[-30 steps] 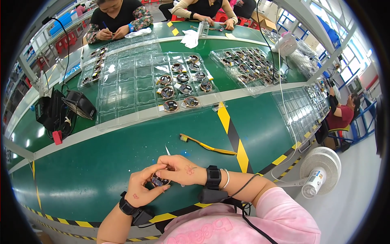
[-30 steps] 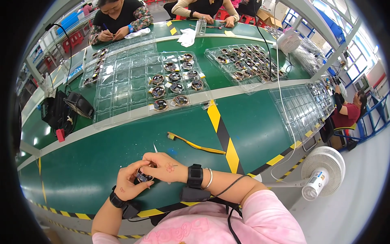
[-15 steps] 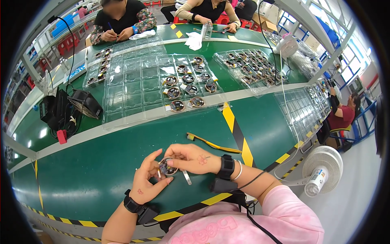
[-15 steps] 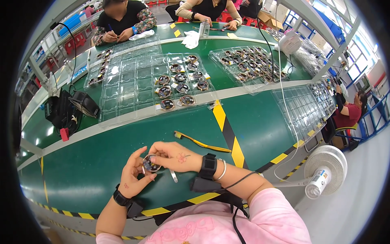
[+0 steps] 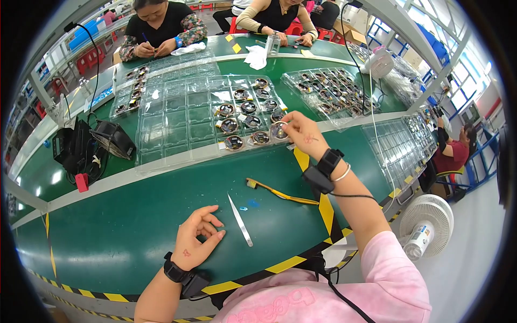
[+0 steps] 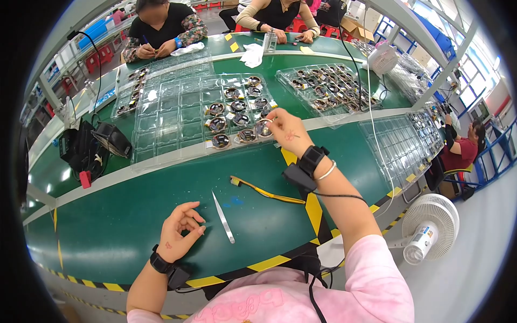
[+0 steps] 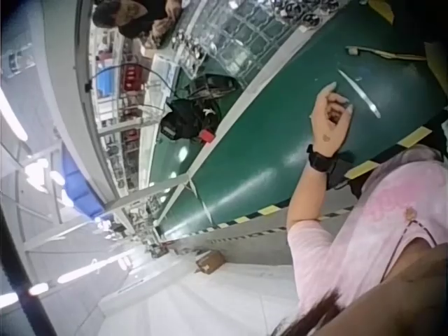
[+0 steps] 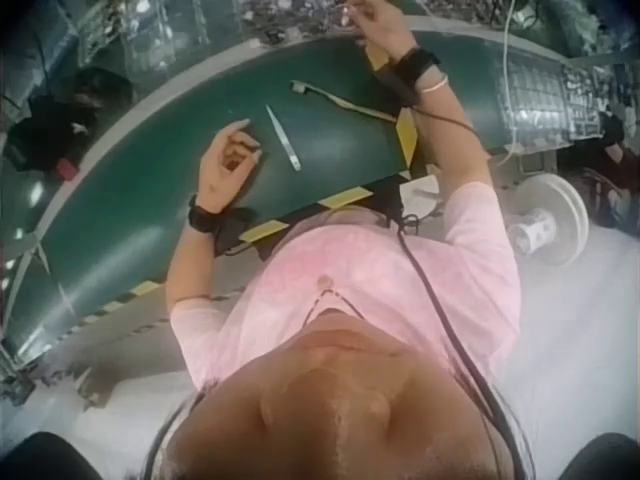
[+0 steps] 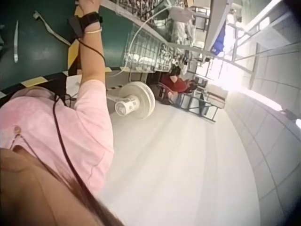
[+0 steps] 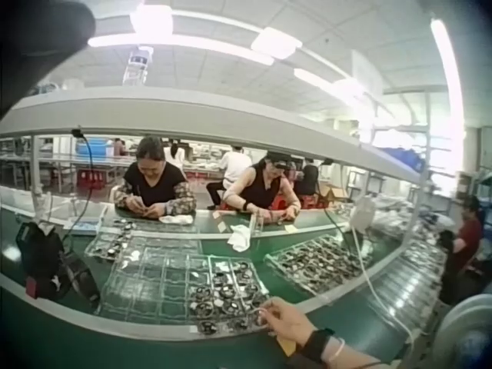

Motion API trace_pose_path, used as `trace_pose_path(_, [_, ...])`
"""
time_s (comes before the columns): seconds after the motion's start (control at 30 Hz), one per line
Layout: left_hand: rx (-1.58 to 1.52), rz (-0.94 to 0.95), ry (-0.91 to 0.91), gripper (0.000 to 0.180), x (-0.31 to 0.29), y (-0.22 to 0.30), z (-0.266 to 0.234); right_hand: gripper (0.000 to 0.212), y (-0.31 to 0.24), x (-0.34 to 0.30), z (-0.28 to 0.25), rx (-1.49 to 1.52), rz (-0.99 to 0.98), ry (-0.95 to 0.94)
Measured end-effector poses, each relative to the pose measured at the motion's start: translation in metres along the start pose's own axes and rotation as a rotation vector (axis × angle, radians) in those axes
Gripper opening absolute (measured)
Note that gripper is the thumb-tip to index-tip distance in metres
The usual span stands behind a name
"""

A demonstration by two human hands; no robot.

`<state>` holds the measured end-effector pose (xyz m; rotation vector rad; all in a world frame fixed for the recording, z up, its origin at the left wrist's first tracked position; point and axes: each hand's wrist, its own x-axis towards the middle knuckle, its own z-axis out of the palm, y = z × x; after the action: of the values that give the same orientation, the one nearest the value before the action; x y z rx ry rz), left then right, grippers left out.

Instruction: The person uses tweezers to manipulate components inside a watch casing, then brushes the watch with a toothbrush. They continue using the tweezers to remove a small battery and a circuit board from the casing.

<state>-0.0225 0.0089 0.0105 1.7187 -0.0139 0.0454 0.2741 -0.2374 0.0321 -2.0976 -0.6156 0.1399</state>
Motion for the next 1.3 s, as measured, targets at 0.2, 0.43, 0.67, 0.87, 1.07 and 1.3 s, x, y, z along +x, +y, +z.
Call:
trace_pose_path(0.2, [0.018,0.01,0.038,0.05,0.0,-0.002,0.001,0.013,0.04,0.018,-0.007,-0.326,-0.267,0.163])
trace_pose_path(0.43, [0.013,-0.008,0.035,0.045,0.001,-0.003,0.001,0.017,0.039,0.044,-0.006,-0.582,-0.162,0.165])
trace_pose_path(0.67, [0.036,-0.013,-0.014,0.044,0.001,-0.003,-0.002,0.02,0.03,0.058,0.013,-0.767,0.016,0.168])
trace_pose_path(0.87, [0.046,0.009,-0.023,0.042,0.001,-0.004,-0.003,0.023,0.041,0.065,0.003,-0.648,0.021,0.128])
trace_pose_path(1.07, [0.042,0.009,-0.019,0.041,0.001,-0.005,-0.003,0.017,0.043,0.066,0.006,-0.625,0.027,0.172])
trace_pose_path(1.3, [0.063,0.001,-0.021,0.039,0.002,-0.005,-0.002,0.016,0.044,0.068,0.006,-0.652,0.016,0.191])
